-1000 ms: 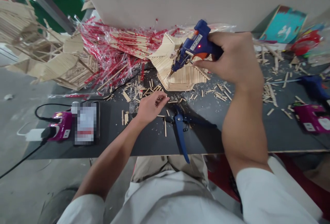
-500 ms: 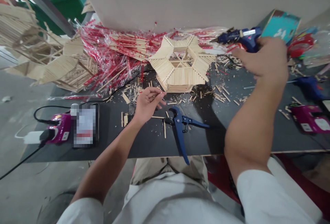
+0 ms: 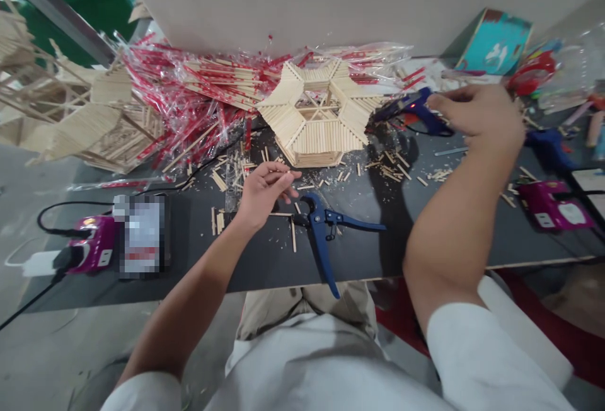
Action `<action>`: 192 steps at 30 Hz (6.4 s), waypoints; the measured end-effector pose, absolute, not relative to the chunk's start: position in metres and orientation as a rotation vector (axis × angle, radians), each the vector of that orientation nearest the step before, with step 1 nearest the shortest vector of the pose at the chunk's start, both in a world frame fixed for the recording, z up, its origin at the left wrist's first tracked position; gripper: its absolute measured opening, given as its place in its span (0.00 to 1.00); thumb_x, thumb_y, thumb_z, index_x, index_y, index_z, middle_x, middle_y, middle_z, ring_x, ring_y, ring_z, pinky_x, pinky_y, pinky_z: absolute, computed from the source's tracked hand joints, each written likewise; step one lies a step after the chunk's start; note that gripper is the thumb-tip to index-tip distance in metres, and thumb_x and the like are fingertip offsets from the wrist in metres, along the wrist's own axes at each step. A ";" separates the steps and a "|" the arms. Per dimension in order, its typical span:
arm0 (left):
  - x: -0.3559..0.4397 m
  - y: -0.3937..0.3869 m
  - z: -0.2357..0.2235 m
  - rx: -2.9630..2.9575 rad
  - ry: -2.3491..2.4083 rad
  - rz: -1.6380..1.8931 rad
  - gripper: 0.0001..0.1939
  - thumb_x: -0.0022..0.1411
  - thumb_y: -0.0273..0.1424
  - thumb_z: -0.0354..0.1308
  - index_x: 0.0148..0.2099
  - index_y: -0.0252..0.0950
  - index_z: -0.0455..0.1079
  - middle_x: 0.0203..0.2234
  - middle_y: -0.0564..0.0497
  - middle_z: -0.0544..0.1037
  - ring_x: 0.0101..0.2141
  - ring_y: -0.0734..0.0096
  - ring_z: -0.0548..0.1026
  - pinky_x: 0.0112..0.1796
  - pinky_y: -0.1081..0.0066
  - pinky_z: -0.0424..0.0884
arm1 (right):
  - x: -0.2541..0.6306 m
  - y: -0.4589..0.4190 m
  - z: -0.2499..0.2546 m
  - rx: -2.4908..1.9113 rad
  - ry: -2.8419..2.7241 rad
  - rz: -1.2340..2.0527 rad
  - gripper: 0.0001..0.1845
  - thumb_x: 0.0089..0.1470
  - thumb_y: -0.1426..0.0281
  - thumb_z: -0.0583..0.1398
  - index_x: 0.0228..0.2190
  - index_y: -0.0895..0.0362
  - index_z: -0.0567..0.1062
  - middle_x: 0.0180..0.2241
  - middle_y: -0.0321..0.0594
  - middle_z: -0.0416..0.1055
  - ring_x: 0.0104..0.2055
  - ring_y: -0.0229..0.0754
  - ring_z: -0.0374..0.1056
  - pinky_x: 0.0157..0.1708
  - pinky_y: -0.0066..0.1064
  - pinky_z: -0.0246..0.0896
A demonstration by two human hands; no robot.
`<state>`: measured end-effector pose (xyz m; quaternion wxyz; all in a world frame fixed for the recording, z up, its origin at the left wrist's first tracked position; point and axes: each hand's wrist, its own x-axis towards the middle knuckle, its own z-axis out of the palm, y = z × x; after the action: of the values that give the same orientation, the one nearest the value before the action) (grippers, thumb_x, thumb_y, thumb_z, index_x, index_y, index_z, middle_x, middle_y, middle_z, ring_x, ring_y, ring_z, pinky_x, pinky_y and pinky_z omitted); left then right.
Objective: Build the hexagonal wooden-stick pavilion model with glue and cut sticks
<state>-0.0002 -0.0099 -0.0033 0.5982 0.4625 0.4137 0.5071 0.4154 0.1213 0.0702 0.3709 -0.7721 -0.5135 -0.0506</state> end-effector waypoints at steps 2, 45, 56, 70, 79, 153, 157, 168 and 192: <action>-0.001 -0.011 0.003 0.957 0.883 1.146 0.20 0.59 0.39 0.75 0.43 0.35 0.70 0.40 0.45 0.87 0.26 0.77 0.82 0.22 0.81 0.74 | 0.412 0.121 0.079 -1.874 -1.291 -0.104 0.19 0.47 0.66 0.75 0.38 0.68 0.86 0.35 0.53 0.83 0.35 0.37 0.76 0.35 0.38 0.61; -0.013 -0.014 0.010 1.562 0.877 1.232 0.13 0.69 0.43 0.65 0.42 0.38 0.76 0.31 0.51 0.79 0.29 0.76 0.76 0.32 0.72 0.73 | 0.195 0.005 0.078 -0.965 -2.082 0.598 0.01 0.59 0.70 0.69 0.34 0.54 0.82 0.35 0.39 0.79 0.33 0.41 0.73 0.37 0.36 0.67; -0.011 -0.016 0.001 2.057 1.010 1.082 0.05 0.72 0.34 0.60 0.44 0.40 0.76 0.40 0.48 0.80 0.33 0.71 0.76 0.34 0.70 0.72 | 0.187 0.021 0.071 -1.031 -1.985 0.419 0.05 0.62 0.75 0.64 0.39 0.55 0.80 0.40 0.40 0.76 0.31 0.38 0.69 0.36 0.36 0.68; -0.010 -0.020 -0.001 2.248 1.048 0.959 0.07 0.75 0.31 0.54 0.46 0.40 0.74 0.45 0.46 0.80 0.39 0.69 0.78 0.35 0.71 0.70 | 0.183 0.022 0.070 -1.067 -1.981 0.442 0.03 0.64 0.69 0.64 0.39 0.53 0.79 0.42 0.41 0.74 0.31 0.38 0.69 0.34 0.35 0.70; -0.009 -0.022 0.002 2.265 1.109 1.031 0.08 0.74 0.30 0.54 0.51 0.40 0.73 0.48 0.45 0.79 0.38 0.70 0.78 0.36 0.70 0.71 | 0.185 0.022 0.064 -1.021 -2.027 0.413 0.05 0.66 0.71 0.61 0.42 0.54 0.78 0.41 0.42 0.75 0.35 0.40 0.72 0.37 0.35 0.70; 0.001 0.023 0.003 2.007 1.235 1.518 0.16 0.76 0.42 0.57 0.58 0.41 0.75 0.44 0.50 0.85 0.25 0.80 0.81 0.30 0.77 0.78 | 0.187 0.021 0.035 -0.838 -1.982 0.164 0.12 0.70 0.72 0.60 0.51 0.49 0.78 0.43 0.41 0.72 0.33 0.39 0.69 0.38 0.35 0.69; 0.002 0.022 0.003 1.988 1.240 1.514 0.16 0.76 0.42 0.57 0.58 0.40 0.75 0.44 0.49 0.85 0.26 0.79 0.81 0.30 0.77 0.78 | 0.188 0.022 0.034 -0.846 -1.989 0.146 0.12 0.70 0.71 0.59 0.51 0.49 0.78 0.44 0.42 0.72 0.34 0.40 0.69 0.39 0.36 0.70; 0.000 0.024 0.002 1.994 1.251 1.490 0.15 0.76 0.41 0.57 0.58 0.41 0.75 0.44 0.50 0.85 0.27 0.80 0.81 0.30 0.78 0.78 | 0.186 0.022 0.030 -0.804 -1.974 0.080 0.13 0.68 0.74 0.59 0.50 0.48 0.77 0.42 0.41 0.71 0.35 0.40 0.68 0.37 0.35 0.71; -0.005 0.026 -0.001 2.096 1.262 1.471 0.13 0.76 0.37 0.58 0.58 0.42 0.74 0.44 0.50 0.85 0.28 0.79 0.81 0.32 0.76 0.79 | 0.183 0.022 0.028 -0.834 -1.945 0.145 0.12 0.69 0.72 0.60 0.50 0.49 0.77 0.44 0.43 0.72 0.41 0.43 0.73 0.40 0.37 0.73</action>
<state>-0.0047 0.0256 -0.0013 0.1431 0.7266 0.4377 0.5100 0.1834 0.0217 0.0277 0.4884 -0.3430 -0.8001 0.0598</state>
